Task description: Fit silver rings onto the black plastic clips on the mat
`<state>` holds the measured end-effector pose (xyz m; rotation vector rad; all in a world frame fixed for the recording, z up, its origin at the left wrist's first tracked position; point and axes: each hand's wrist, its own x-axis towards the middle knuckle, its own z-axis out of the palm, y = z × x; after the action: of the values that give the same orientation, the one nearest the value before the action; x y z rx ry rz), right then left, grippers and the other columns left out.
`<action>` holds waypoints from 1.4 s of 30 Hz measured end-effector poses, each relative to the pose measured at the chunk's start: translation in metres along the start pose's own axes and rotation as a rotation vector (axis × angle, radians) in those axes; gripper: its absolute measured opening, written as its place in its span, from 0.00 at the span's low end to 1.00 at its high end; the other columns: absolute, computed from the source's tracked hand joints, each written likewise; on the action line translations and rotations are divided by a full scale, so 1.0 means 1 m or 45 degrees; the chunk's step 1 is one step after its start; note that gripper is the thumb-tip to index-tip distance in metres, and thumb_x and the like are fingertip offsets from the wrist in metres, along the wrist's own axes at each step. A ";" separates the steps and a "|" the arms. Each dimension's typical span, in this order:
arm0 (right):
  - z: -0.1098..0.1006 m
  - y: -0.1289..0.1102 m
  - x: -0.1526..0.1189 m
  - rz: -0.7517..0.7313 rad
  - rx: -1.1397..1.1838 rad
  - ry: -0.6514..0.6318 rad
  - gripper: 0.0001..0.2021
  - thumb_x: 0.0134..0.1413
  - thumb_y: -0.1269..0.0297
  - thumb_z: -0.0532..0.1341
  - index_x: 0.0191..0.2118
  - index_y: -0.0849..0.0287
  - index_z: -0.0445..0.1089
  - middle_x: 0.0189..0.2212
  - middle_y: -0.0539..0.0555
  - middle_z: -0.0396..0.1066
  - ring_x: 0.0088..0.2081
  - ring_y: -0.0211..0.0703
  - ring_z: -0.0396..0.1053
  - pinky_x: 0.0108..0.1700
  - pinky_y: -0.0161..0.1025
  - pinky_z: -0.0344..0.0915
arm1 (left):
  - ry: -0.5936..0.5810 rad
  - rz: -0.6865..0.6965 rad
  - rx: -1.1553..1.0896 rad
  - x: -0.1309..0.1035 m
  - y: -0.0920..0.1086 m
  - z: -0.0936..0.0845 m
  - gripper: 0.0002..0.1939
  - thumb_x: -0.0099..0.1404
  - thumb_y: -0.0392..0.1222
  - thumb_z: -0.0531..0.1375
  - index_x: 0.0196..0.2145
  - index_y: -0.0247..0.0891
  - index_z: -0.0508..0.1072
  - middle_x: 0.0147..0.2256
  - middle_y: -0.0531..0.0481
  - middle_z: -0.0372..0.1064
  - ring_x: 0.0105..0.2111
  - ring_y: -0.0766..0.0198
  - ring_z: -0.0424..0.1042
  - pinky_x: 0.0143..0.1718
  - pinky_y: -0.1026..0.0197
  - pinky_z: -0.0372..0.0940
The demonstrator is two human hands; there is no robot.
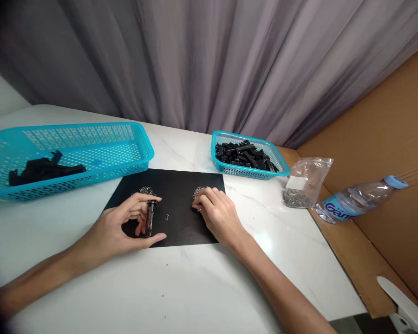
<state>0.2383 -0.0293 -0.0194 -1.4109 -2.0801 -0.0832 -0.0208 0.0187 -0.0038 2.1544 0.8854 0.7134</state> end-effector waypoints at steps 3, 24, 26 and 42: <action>-0.003 0.004 0.000 0.090 0.097 0.067 0.08 0.71 0.70 0.55 0.42 0.57 0.71 0.38 0.55 0.74 0.39 0.45 0.71 0.42 0.42 0.68 | -0.004 -0.008 0.015 0.000 0.000 0.000 0.31 0.60 0.50 0.70 0.55 0.44 0.63 0.28 0.60 0.64 0.24 0.68 0.69 0.26 0.64 0.70; -0.007 0.039 0.006 0.126 0.072 0.092 0.09 0.69 0.66 0.59 0.42 0.55 0.78 0.39 0.56 0.77 0.41 0.50 0.70 0.45 0.49 0.69 | -0.028 0.038 0.112 -0.001 -0.005 0.001 0.32 0.61 0.51 0.69 0.58 0.45 0.62 0.28 0.60 0.64 0.24 0.68 0.67 0.27 0.64 0.69; -0.007 0.039 0.006 0.154 0.079 0.118 0.07 0.68 0.67 0.59 0.42 0.55 0.77 0.40 0.56 0.77 0.41 0.50 0.70 0.45 0.48 0.69 | -0.031 0.038 0.112 -0.001 -0.005 0.000 0.32 0.61 0.51 0.69 0.58 0.45 0.62 0.28 0.60 0.64 0.24 0.68 0.67 0.27 0.64 0.70; -0.026 0.028 0.000 -0.052 0.067 -0.099 0.11 0.69 0.62 0.60 0.50 0.49 0.78 0.50 0.57 0.72 0.45 0.49 0.68 0.47 0.49 0.70 | -0.031 0.034 0.119 0.001 -0.003 0.001 0.32 0.61 0.53 0.69 0.58 0.45 0.62 0.27 0.59 0.64 0.24 0.67 0.67 0.27 0.63 0.70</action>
<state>0.2743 -0.0275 -0.0063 -1.3600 -2.1592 0.0096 -0.0209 0.0208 -0.0069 2.2566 0.8949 0.6699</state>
